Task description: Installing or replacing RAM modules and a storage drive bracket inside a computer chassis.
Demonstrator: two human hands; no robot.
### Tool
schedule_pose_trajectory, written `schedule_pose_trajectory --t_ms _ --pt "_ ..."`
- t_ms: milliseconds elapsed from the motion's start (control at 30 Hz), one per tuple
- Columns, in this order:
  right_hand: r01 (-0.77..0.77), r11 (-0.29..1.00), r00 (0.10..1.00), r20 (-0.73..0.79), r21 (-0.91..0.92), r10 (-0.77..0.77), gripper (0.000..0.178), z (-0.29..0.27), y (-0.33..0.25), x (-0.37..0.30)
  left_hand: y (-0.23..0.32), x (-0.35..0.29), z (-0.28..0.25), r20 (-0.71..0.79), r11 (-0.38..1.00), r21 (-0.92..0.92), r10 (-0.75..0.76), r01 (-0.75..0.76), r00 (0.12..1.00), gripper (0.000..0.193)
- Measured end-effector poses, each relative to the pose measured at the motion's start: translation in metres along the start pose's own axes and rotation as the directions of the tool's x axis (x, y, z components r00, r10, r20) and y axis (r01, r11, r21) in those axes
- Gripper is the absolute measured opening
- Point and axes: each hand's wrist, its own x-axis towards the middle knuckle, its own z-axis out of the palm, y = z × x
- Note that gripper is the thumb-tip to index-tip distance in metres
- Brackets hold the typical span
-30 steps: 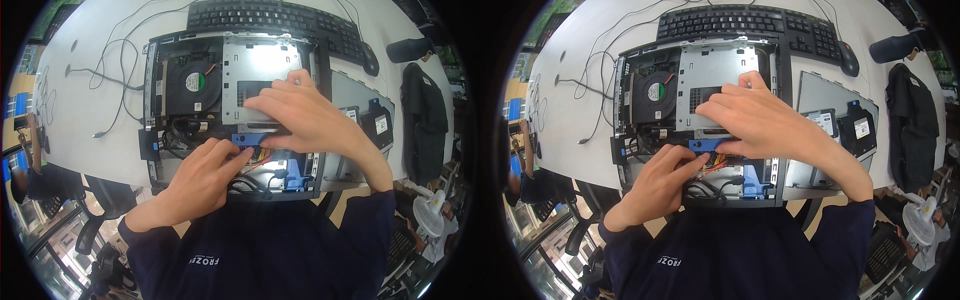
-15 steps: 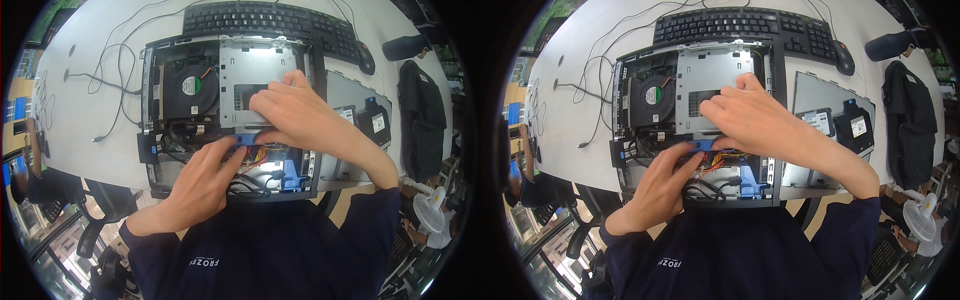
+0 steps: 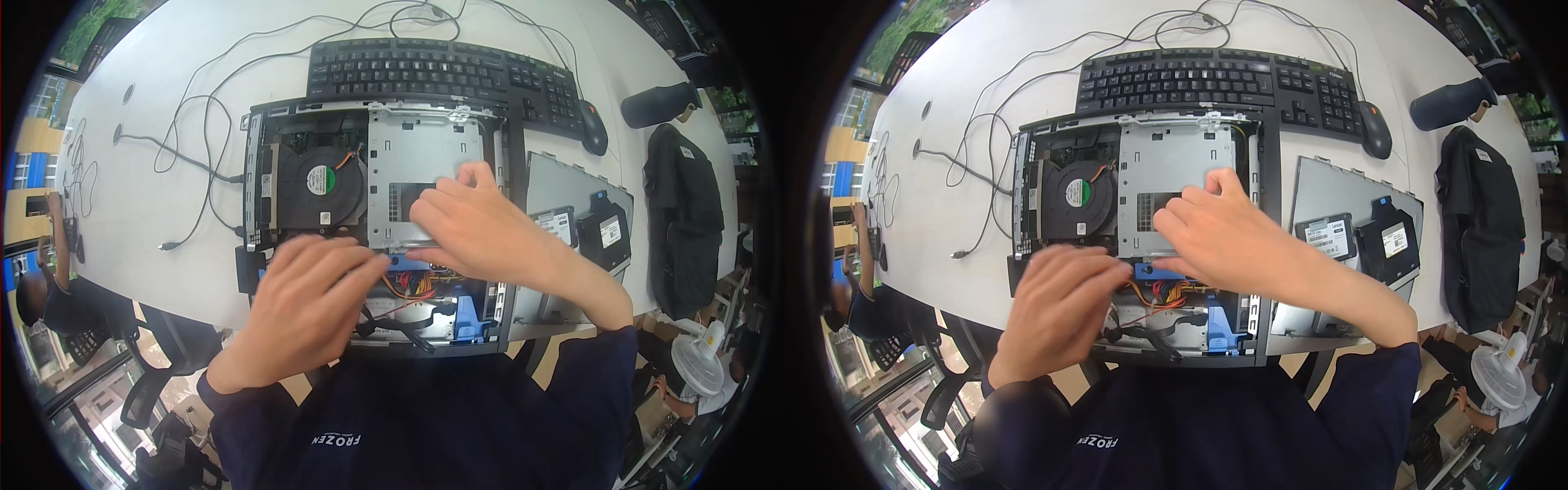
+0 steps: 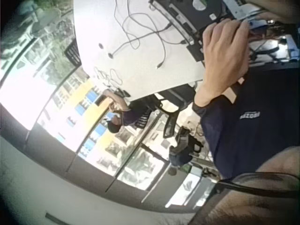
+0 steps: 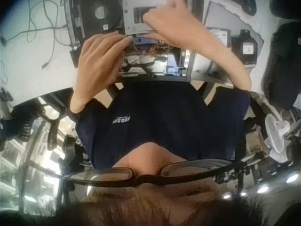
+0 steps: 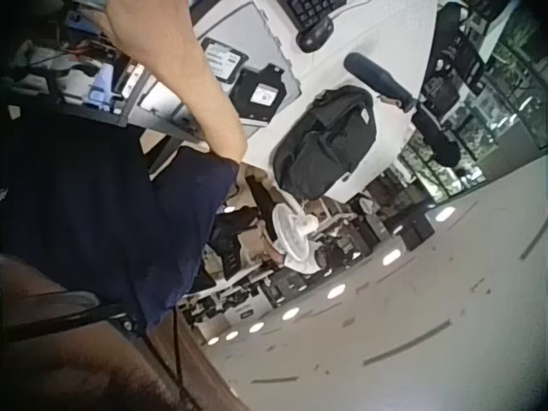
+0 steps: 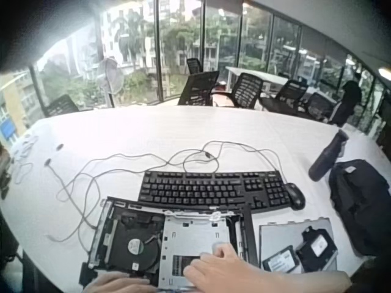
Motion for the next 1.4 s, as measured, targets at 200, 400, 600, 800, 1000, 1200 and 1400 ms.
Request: schedule_pose_trajectory --t_ms 200,400,600,800,1000,1200,1400 --pt "-0.051 0.999 0.999 -0.019 0.009 0.051 0.033 0.001 -0.005 -0.003 -0.006 0.028 0.003 -0.101 0.976 0.112 -0.176 0.187 0.979 0.055" --pt "-0.107 0.994 0.994 0.002 -0.011 0.107 0.031 0.003 -0.011 -0.006 -0.016 0.046 0.008 -0.01 0.97 0.224 -0.089 0.089 0.996 0.072" --pt "-0.153 0.988 0.988 -0.002 0.003 0.153 0.029 0.002 -0.015 -0.007 -0.029 0.047 0.016 0.002 0.969 0.239 -0.056 0.054 0.998 0.074" --pt "-0.159 0.987 0.986 0.048 -0.009 0.159 0.031 -0.005 -0.012 -0.014 -0.034 0.047 0.023 -0.045 0.961 0.275 0.018 -0.004 0.999 0.074" --pt "-0.181 0.951 0.959 -0.169 0.251 0.227 0.046 -0.037 0.022 -0.027 -0.044 0.041 0.028 0.0 0.919 0.394 -0.007 0.007 1.0 0.07" --pt "-0.468 0.863 0.85 -0.171 0.187 0.498 0.057 -0.042 0.012 -0.06 -0.041 0.044 0.012 0.047 0.974 0.219 0.045 -0.054 0.998 0.051" --pt "-0.539 0.507 0.69 0.008 0.673 0.724 0.082 -0.019 0.024 -0.069 -0.03 0.044 0.019 0.033 0.989 0.144 -0.038 0.033 0.999 0.037"
